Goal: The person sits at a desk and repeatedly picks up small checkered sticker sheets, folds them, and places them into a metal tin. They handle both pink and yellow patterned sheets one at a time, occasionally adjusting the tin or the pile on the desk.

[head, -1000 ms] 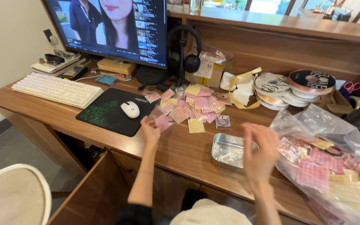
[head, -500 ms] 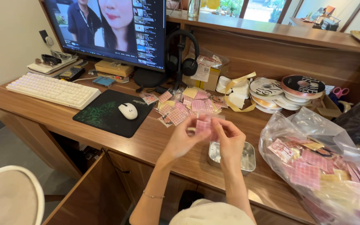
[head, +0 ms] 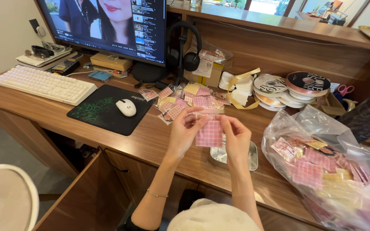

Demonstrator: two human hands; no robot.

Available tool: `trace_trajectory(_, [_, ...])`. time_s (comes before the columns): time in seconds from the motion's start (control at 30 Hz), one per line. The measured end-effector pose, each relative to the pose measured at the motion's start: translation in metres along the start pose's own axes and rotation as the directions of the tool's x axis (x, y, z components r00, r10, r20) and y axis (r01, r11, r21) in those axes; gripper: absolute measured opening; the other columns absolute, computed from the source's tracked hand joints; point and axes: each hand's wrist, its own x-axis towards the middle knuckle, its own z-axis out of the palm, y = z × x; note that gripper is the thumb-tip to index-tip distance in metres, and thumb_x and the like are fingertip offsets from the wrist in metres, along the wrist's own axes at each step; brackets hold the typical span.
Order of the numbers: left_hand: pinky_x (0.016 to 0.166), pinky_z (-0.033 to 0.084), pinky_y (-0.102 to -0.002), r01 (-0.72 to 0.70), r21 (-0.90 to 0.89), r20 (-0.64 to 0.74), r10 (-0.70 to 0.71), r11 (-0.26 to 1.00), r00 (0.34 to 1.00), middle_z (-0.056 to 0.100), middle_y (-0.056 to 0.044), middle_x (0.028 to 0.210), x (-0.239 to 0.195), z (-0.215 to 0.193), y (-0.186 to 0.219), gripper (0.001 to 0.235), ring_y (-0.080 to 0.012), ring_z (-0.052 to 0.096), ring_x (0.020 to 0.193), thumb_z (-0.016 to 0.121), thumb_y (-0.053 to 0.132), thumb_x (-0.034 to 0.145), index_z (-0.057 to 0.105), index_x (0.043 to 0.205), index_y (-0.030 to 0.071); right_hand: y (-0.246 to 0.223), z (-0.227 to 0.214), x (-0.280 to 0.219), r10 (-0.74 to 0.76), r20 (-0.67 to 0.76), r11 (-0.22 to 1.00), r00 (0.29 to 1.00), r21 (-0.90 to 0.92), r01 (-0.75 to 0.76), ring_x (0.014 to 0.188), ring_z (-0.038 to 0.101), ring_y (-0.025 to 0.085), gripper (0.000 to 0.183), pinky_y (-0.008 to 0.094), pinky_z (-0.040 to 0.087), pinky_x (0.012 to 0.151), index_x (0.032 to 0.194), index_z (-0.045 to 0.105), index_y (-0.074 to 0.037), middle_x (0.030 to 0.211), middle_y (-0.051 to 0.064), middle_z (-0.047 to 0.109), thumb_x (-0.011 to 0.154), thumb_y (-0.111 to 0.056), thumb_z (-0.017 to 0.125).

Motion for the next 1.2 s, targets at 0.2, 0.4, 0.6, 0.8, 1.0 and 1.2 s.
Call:
trace_trajectory(0.2, [0.090,0.068,-0.021,-0.083,0.065,0.026,0.082,0.994,0.996,0.092,-0.008,0.107,0.006,0.008,-0.023,0.047,-0.0062,0.082,0.098,0.093,0.023,0.101,0.076,0.143,0.012,0.005,-0.015,0.004,0.022,-0.067,0.999,0.998,-0.038,-0.025,0.095,0.069,0.004,0.014,0.025,0.063,0.093,0.120,0.092,-0.014,0.107,0.000,0.088,0.114,-0.020,0.080])
trace_trajectory(0.4, [0.092,0.067,-0.021,-0.091,0.076,-0.046,0.094,0.993,0.994,0.091,-0.010,0.109,0.000,0.023,-0.024,0.046,-0.0076,0.080,0.096,0.092,0.021,0.102,0.075,0.144,0.014,-0.010,-0.016,-0.003,0.002,0.008,1.000,1.000,0.001,-0.002,0.096,0.073,0.010,0.029,0.030,0.065,0.096,0.137,0.086,-0.008,0.108,0.007,0.087,0.108,-0.016,0.085])
trace_trajectory(0.6, [0.110,0.066,-0.045,-0.330,0.351,-0.003,0.353,0.876,0.935,0.085,-0.017,0.132,0.001,0.031,-0.014,0.054,-0.0308,0.080,0.125,0.094,0.023,0.101,0.072,0.149,0.011,0.018,-0.052,0.014,-0.012,-0.081,1.000,0.997,0.012,0.013,0.091,0.071,0.004,0.031,0.025,0.063,0.092,0.141,0.081,-0.004,0.104,0.002,0.085,0.113,-0.017,0.083])
trace_trajectory(0.8, [0.115,0.060,-0.032,-0.655,0.355,0.379,0.538,0.667,0.753,0.085,0.000,0.134,-0.005,0.053,-0.052,0.019,-0.0167,0.078,0.130,0.081,0.011,0.113,0.088,0.129,0.019,0.028,-0.085,0.014,-0.071,-0.119,0.988,0.990,-0.145,0.054,0.097,0.073,0.003,0.027,0.024,0.065,0.094,0.138,0.084,-0.010,0.111,0.003,0.088,0.112,-0.017,0.086])
trace_trajectory(1.0, [0.110,0.062,-0.034,-0.729,0.488,0.446,0.581,0.480,0.681,0.082,0.003,0.138,-0.006,0.057,-0.045,0.020,-0.0192,0.077,0.129,0.070,0.017,0.120,0.082,0.136,0.019,0.026,-0.085,0.005,-0.091,0.022,0.973,0.996,-0.210,0.094,0.106,0.076,0.010,0.025,0.031,0.065,0.092,0.133,0.088,-0.010,0.115,0.009,0.089,0.108,-0.007,0.085])
trace_trajectory(1.2, [0.102,0.063,-0.037,-0.641,0.416,0.481,0.442,0.645,0.757,0.089,-0.001,0.120,0.013,0.030,-0.025,0.015,-0.0227,0.079,0.110,0.088,0.025,0.106,0.090,0.121,0.022,-0.004,-0.086,-0.001,-0.063,0.176,0.925,0.982,-0.359,0.123,0.101,0.082,0.015,0.016,0.037,0.066,0.098,0.121,0.093,-0.013,0.106,0.007,0.092,0.106,-0.012,0.087])
